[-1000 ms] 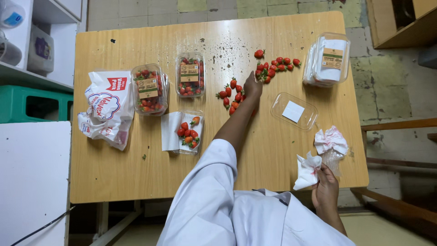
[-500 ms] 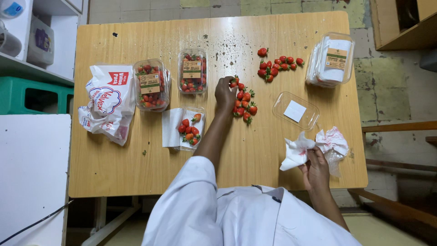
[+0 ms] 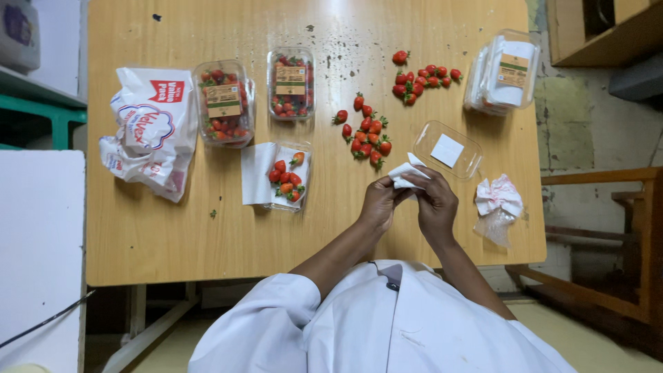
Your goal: The person cleans strawberries using a tissue and places them into plastic containers.
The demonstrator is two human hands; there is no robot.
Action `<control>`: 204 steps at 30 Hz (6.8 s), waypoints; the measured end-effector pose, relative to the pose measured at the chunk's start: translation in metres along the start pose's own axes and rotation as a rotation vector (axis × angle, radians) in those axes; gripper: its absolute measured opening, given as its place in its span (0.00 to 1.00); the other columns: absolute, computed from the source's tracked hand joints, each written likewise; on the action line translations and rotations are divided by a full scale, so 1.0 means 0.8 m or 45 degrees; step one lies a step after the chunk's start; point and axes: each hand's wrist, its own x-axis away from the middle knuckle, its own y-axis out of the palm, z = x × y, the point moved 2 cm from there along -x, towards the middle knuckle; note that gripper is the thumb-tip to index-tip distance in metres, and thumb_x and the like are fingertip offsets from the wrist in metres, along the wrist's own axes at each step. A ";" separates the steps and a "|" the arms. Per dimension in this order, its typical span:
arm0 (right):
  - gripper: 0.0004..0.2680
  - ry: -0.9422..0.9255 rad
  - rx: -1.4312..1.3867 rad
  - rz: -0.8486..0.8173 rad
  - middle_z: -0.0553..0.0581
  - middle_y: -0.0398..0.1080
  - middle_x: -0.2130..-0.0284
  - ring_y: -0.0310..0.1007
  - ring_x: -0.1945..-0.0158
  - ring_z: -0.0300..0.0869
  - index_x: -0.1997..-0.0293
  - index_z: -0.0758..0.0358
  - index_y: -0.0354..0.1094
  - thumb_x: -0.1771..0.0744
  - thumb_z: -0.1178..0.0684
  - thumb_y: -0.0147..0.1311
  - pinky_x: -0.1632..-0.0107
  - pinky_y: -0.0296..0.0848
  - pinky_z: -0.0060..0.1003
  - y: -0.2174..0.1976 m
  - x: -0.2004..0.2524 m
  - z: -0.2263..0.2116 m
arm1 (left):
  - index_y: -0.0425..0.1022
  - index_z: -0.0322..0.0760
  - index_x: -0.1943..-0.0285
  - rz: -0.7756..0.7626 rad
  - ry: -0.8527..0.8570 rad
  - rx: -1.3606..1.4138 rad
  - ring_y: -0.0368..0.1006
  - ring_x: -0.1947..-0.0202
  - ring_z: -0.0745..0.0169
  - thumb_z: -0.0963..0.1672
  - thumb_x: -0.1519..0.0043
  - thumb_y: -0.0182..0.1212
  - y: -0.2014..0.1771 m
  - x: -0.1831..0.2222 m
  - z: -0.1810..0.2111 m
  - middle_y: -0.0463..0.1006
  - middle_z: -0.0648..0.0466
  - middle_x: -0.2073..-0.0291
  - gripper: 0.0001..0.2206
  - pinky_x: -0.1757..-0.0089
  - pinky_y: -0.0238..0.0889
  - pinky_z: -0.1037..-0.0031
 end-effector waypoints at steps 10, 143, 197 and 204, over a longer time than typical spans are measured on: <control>0.05 0.219 -0.596 0.144 0.65 0.65 0.48 0.69 0.41 0.54 0.55 0.62 0.59 0.27 0.54 0.38 0.39 0.67 0.47 0.032 0.024 0.031 | 0.79 0.25 0.55 0.071 0.029 0.049 0.80 0.60 0.59 0.37 0.41 0.69 0.002 0.030 0.019 0.81 0.46 0.64 0.08 0.53 0.77 0.69; 0.13 1.135 -0.710 0.682 0.59 0.72 0.46 0.78 0.48 0.50 0.33 0.54 0.63 0.25 0.44 0.48 0.52 0.81 0.60 -0.088 0.162 0.271 | 0.69 0.39 0.60 0.467 0.898 -2.311 0.77 0.69 0.48 0.39 0.38 0.63 -0.139 -0.019 0.290 0.69 0.54 0.67 0.06 0.65 0.73 0.63; 0.06 0.003 -0.534 -0.162 0.65 0.71 0.51 0.70 0.36 0.57 0.60 0.66 0.73 0.30 0.63 0.47 0.34 0.64 0.52 0.017 0.027 -0.023 | 0.74 0.31 0.44 -0.388 -0.271 0.124 0.81 0.56 0.58 0.39 0.37 0.67 -0.019 0.056 0.060 0.81 0.47 0.57 0.13 0.52 0.77 0.70; 0.10 -0.193 -0.294 -0.201 0.67 0.73 0.48 0.68 0.34 0.63 0.58 0.68 0.74 0.30 0.67 0.42 0.33 0.61 0.58 0.007 0.019 -0.047 | 0.74 0.30 0.44 -0.383 -0.228 0.151 0.81 0.57 0.61 0.36 0.40 0.65 -0.015 0.056 0.061 0.81 0.50 0.57 0.15 0.53 0.78 0.73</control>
